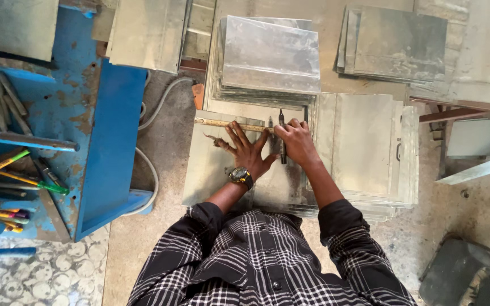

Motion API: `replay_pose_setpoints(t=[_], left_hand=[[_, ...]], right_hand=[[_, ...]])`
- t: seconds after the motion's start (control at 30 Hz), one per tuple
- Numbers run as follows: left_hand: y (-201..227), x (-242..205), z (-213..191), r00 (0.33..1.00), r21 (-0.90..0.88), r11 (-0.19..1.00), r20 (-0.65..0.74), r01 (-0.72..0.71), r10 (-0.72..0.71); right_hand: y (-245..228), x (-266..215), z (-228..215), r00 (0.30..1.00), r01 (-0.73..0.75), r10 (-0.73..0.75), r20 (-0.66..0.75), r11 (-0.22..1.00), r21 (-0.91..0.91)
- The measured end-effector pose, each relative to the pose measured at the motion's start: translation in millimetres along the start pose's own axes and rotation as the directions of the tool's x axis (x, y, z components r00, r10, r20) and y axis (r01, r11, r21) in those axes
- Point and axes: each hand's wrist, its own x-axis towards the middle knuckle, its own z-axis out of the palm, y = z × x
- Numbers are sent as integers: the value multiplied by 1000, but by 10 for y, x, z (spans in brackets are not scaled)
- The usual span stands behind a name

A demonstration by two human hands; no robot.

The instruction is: The person measures and marks multiple rectangular metal sheets using a metal ruler and a black marker. They repeatedly pick up sheets from a stack, align the ruler, and draw lines on the surface before placing the sheets back down.

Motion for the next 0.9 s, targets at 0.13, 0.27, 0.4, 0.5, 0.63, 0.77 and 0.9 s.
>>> replay_pose_setpoints(t=[0.13,0.27,0.4,0.5,0.63,0.77,0.9], left_hand=[[9,22,37,1000,9,1000,11,14,-14],[12,30,81,999,33,999,-34,0,1],[40,51,102,1000,1,1000,-24,17,-17],[56,48,102,998,-8,1000,-62,13,-13],[61,39,85,997,-16,1000,-81,9,-10],[72,43,79,994,-56,998,-110,11,-17],[77,54,71,997,-49,998,-71,35,-38]], right_hand=[[73,44,-18,997,-63,59,52,995,76],[234,119,104,969,-233,185,163,906,353],[454,225,363,972,-118,234,24,395,911],[582,308,537,946,-195,282,158,111,974],[540,360,504,977,-123,214,19,484,866],[433,408,289,986,-47,144,-82,718,695],[374,400,302,974,-139,224,-40,723,677]])
